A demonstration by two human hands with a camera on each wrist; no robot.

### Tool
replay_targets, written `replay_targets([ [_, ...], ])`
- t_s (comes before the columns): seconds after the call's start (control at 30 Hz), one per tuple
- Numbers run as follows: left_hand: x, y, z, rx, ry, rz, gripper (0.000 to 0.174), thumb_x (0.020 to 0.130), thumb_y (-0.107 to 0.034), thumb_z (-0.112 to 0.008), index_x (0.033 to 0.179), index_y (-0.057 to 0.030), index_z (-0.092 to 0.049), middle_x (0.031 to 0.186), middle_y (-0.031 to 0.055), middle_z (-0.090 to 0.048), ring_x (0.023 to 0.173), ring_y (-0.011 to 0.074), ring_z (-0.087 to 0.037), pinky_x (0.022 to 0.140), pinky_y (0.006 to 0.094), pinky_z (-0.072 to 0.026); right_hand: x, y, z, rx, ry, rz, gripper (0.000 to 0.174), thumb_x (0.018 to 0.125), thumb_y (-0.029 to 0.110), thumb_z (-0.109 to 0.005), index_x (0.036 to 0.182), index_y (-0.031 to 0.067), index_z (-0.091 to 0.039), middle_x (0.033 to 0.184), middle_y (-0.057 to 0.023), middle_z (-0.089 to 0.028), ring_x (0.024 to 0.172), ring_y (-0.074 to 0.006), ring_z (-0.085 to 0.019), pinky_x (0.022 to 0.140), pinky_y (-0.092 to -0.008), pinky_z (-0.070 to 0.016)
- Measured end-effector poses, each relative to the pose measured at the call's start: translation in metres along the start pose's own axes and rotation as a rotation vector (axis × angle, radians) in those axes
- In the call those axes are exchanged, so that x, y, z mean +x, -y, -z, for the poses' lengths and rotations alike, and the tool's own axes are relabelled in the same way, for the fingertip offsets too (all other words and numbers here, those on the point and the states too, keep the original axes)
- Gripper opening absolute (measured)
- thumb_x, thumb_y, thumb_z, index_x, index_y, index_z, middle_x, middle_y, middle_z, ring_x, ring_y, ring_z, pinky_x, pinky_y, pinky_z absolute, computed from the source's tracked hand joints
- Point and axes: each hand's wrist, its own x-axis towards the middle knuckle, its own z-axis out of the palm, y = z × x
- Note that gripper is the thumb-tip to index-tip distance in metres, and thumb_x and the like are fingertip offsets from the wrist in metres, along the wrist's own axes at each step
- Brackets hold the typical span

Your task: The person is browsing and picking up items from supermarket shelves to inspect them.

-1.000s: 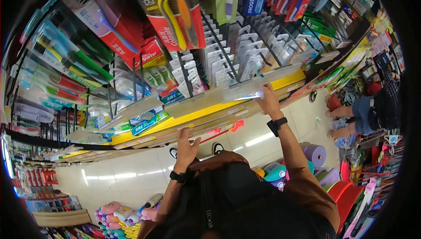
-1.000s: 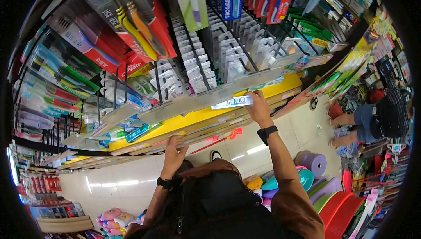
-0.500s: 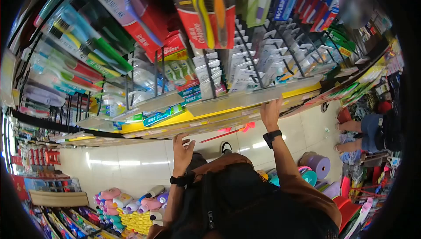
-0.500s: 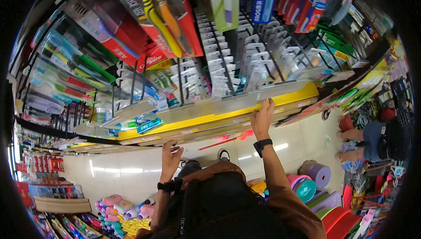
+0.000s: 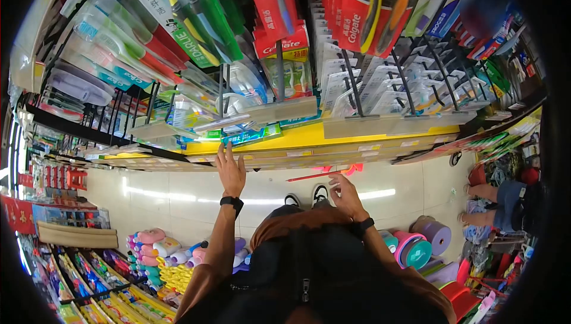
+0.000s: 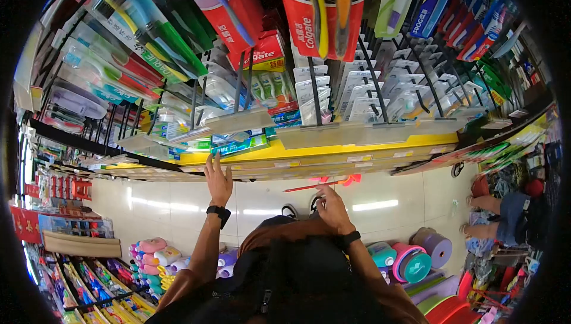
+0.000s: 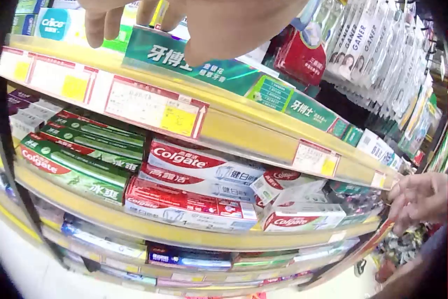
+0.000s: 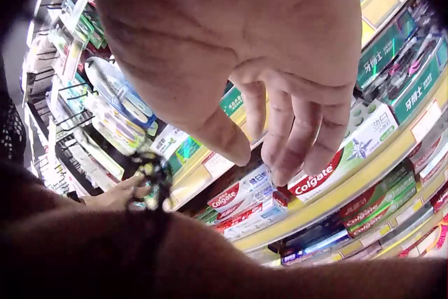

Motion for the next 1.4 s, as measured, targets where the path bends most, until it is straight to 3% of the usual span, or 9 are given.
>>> replay_targets([
  [0.27,0.030,0.015,0.001,0.004,0.016,0.008,0.064,0.092,-0.013,-0.080,0.150,-0.0109,-0.055,0.138,0.0241,-0.050,0.129,0.0464,-0.049,0.110,0.0551,-0.0439,-0.029,-0.009,-0.014,-0.139,-0.058,0.017,0.041,0.093,-0.002,-0.068,0.134,0.0026,-0.062,0.115,-0.0168,-0.072,0.095,-0.0264,-0.074,0.088,-0.0383,-0.0612],
  [0.43,0.030,0.014,-0.012,-0.093,-0.071,0.067,0.057,0.082,0.001,-0.082,0.132,-0.0048,-0.057,0.131,0.0227,-0.055,0.125,0.0465,-0.052,0.107,0.0551,-0.0442,-0.042,0.006,-0.034,-0.163,-0.081,-0.003,0.041,0.093,-0.001,-0.068,0.133,0.0032,-0.062,0.116,-0.0171,-0.072,0.095,-0.0275,-0.075,0.089,-0.0389,-0.0603],
  [0.77,0.042,0.034,-0.014,-0.298,0.048,0.036,0.048,0.080,0.005,-0.082,0.117,-0.0055,-0.055,0.110,0.0169,-0.062,0.107,0.0419,-0.058,0.095,0.0511,-0.0428,-0.062,0.033,-0.050,-0.273,-0.106,-0.042,0.042,0.093,0.001,-0.068,0.134,0.0032,-0.062,0.118,-0.0186,-0.071,0.097,-0.0305,-0.075,0.090,-0.0418,-0.0601],
  [0.8,0.042,0.033,-0.008,-0.346,0.075,0.042,0.047,0.080,0.004,-0.082,0.116,-0.0057,-0.055,0.110,0.0170,-0.063,0.106,0.0414,-0.058,0.095,0.0506,-0.0425,-0.063,0.035,-0.048,-0.243,-0.096,-0.071,0.041,0.093,0.002,-0.068,0.134,0.0055,-0.061,0.119,-0.0200,-0.070,0.105,-0.0357,-0.072,0.092,-0.0454,-0.0591],
  [0.83,0.042,0.027,-0.001,-0.324,0.033,0.003,0.047,0.078,0.007,-0.081,0.116,-0.0062,-0.056,0.113,0.0161,-0.064,0.108,0.0406,-0.058,0.095,0.0503,-0.0432,-0.061,0.036,-0.047,-0.212,-0.086,-0.096,0.041,0.093,0.004,-0.068,0.134,0.0077,-0.060,0.120,-0.0215,-0.070,0.112,-0.0410,-0.070,0.095,-0.0489,-0.0581],
  [1.07,-0.001,-0.023,0.032,-0.422,-0.086,-0.008,0.053,0.075,0.012,-0.081,0.120,-0.0056,-0.059,0.118,0.0151,-0.066,0.113,0.0419,-0.058,0.102,0.0481,-0.0444,-0.048,0.048,-0.034,-0.216,-0.062,-0.082,0.046,0.093,0.002,-0.069,0.137,0.0062,-0.058,0.120,-0.0197,-0.068,0.107,-0.0380,-0.071,0.093,-0.0461,-0.0587],
  [1.17,-0.039,-0.047,0.020,-0.537,-0.020,-0.002,0.053,0.075,0.010,-0.083,0.120,-0.0064,-0.060,0.115,0.0150,-0.066,0.111,0.0413,-0.057,0.100,0.0466,-0.0452,-0.038,0.053,-0.022,-0.112,-0.135,-0.105,0.054,0.092,0.001,-0.071,0.143,0.0061,-0.055,0.128,-0.0211,-0.062,0.107,-0.0367,-0.070,0.091,-0.0449,-0.0595],
  [1.27,-0.060,-0.092,0.018,-0.578,0.131,-0.104,0.049,0.075,0.006,-0.085,0.116,-0.0073,-0.062,0.112,0.0140,-0.065,0.108,0.0403,-0.057,0.097,0.0466,-0.0455,-0.029,0.076,-0.003,-0.045,-0.338,-0.017,0.069,0.087,0.000,-0.074,0.150,0.0077,-0.051,0.139,-0.0228,-0.055,0.116,-0.0386,-0.065,0.101,-0.0498,-0.0553],
  [1.4,-0.068,-0.163,0.006,-0.663,0.272,-0.117,0.045,0.079,-0.003,-0.088,0.117,-0.0074,-0.064,0.112,0.0135,-0.068,0.106,0.0413,-0.057,0.096,0.0503,-0.0464,-0.026,0.073,0.039,-0.483,-0.372,0.202,0.068,0.079,0.001,-0.080,0.143,0.0113,-0.061,0.144,-0.0180,-0.055,0.125,-0.0395,-0.058,0.114,-0.0520,-0.0441],
])
